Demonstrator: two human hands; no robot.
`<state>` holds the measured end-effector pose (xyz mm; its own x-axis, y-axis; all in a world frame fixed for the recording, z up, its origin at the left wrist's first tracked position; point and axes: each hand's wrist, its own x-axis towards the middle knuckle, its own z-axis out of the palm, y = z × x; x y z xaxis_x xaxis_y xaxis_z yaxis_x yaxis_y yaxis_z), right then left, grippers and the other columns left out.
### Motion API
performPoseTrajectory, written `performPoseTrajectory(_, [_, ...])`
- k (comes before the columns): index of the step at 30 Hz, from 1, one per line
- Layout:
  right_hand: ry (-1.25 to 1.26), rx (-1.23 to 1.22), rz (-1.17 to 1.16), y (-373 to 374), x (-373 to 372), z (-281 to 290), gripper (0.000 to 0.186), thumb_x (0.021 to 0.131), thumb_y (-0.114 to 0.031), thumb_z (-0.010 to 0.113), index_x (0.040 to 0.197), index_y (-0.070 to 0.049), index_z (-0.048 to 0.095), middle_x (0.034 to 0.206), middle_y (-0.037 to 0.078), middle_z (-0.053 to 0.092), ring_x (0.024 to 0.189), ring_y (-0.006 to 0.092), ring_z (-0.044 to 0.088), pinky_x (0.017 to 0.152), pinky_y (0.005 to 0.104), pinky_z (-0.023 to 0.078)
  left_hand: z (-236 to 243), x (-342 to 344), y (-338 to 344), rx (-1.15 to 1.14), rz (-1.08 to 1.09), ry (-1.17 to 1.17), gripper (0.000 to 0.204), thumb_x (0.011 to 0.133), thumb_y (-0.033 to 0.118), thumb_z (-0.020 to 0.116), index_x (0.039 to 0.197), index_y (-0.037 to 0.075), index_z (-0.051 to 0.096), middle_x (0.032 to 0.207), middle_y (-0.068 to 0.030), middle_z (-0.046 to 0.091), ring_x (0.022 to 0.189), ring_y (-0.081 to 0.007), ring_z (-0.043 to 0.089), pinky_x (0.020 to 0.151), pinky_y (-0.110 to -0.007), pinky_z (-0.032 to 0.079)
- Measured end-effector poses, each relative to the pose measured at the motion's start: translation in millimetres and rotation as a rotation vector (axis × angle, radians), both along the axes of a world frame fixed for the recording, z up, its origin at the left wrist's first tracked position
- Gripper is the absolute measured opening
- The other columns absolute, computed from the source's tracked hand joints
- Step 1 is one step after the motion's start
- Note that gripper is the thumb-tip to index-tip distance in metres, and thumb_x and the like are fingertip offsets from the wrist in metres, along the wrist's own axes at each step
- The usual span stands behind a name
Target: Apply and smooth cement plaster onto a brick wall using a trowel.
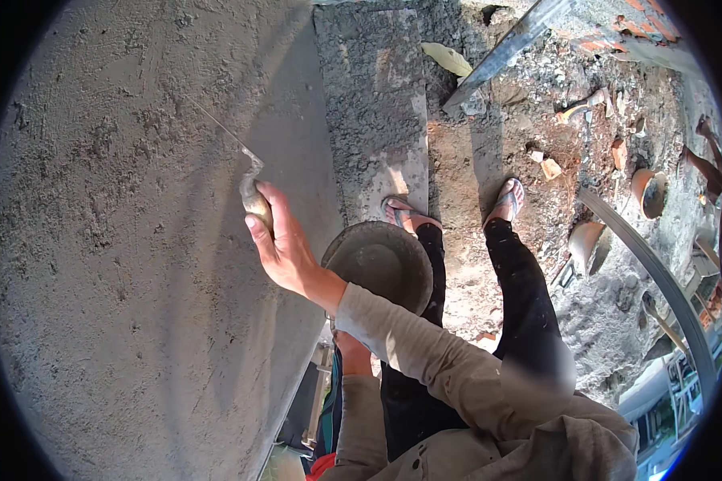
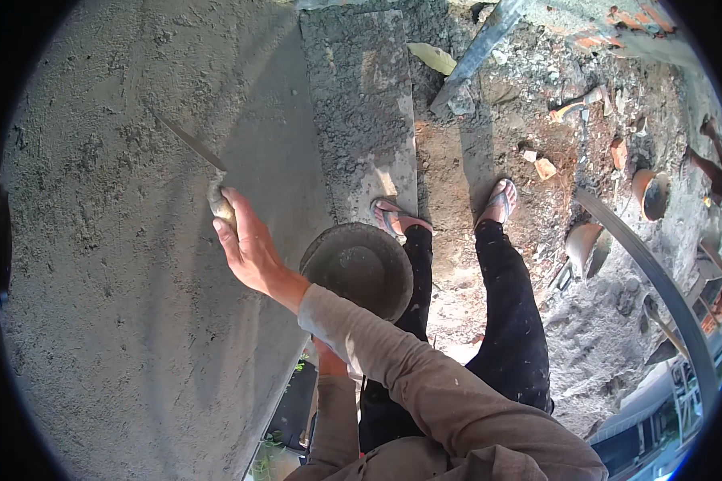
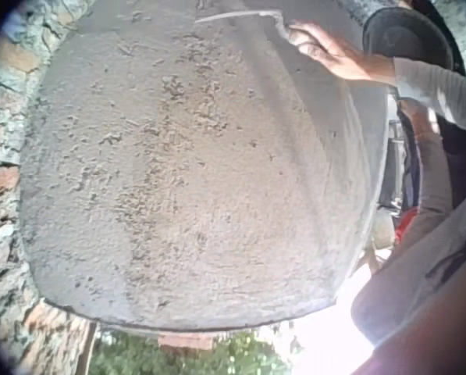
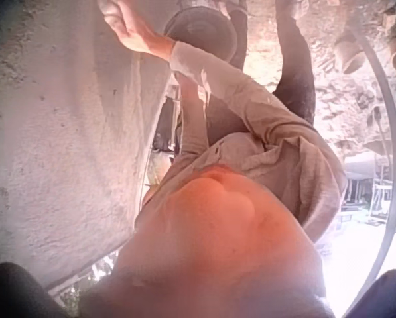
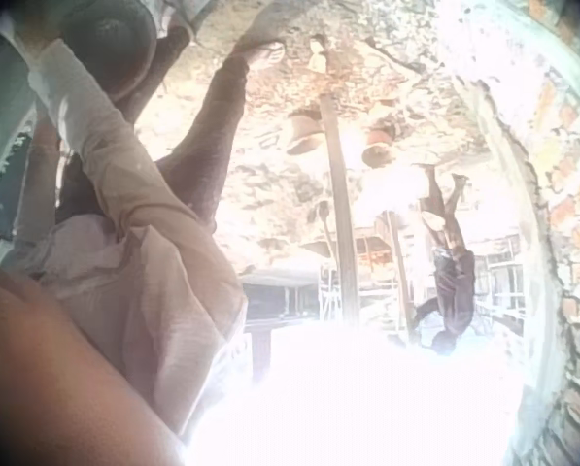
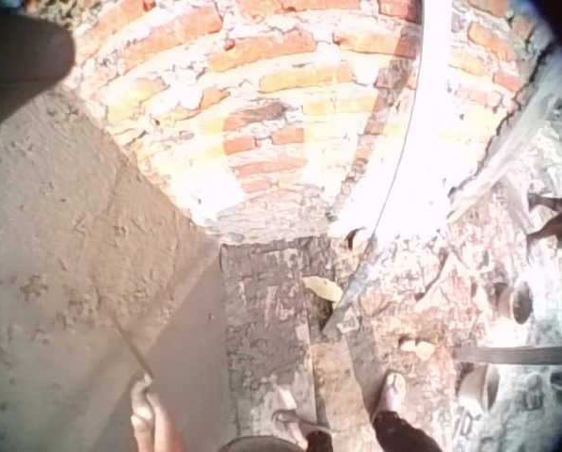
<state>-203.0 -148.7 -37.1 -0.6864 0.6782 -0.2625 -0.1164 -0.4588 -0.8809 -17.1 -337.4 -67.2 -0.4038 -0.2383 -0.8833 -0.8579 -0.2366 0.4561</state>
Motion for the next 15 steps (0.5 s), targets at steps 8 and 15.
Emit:
performPoseTrajectory(8, [-0.492, 0.446, 0.719, 137.8, 237.4, 18.4, 0.042, 0.081, -0.018, 0.059, 0.116, 0.0, 0.043, 0.093, 0.025, 0.062, 0.085, 0.0427, 0.061, 0.074, 0.049, 0.048, 26.8, -24.2, 82.7, 0.066, -0.156, 0.172, 0.062, 0.058, -0.01, 0.045, 0.119, -0.001, 0.056, 0.113, -0.0125, 0.061, 0.104, -0.0278, 0.06, 0.091, -0.035, 0.05])
performPoseTrajectory(15, [-0.681, 1.131, 0.927, 227.6, 256.5, -4.1, 0.023, 0.086, -0.012, 0.052, 0.106, 0.001, 0.054, 0.084, 0.019, 0.061, 0.066, 0.0361, 0.064, 0.056, 0.0452, 0.051, 61.0, -32.6, 192.0, 0.154, -0.574, 0.375, 0.059, 0.061, -0.011, 0.045, 0.12, -0.005, 0.052, 0.109, -0.01, 0.061, 0.096, -0.0187, 0.06, 0.083, -0.027, 0.047])
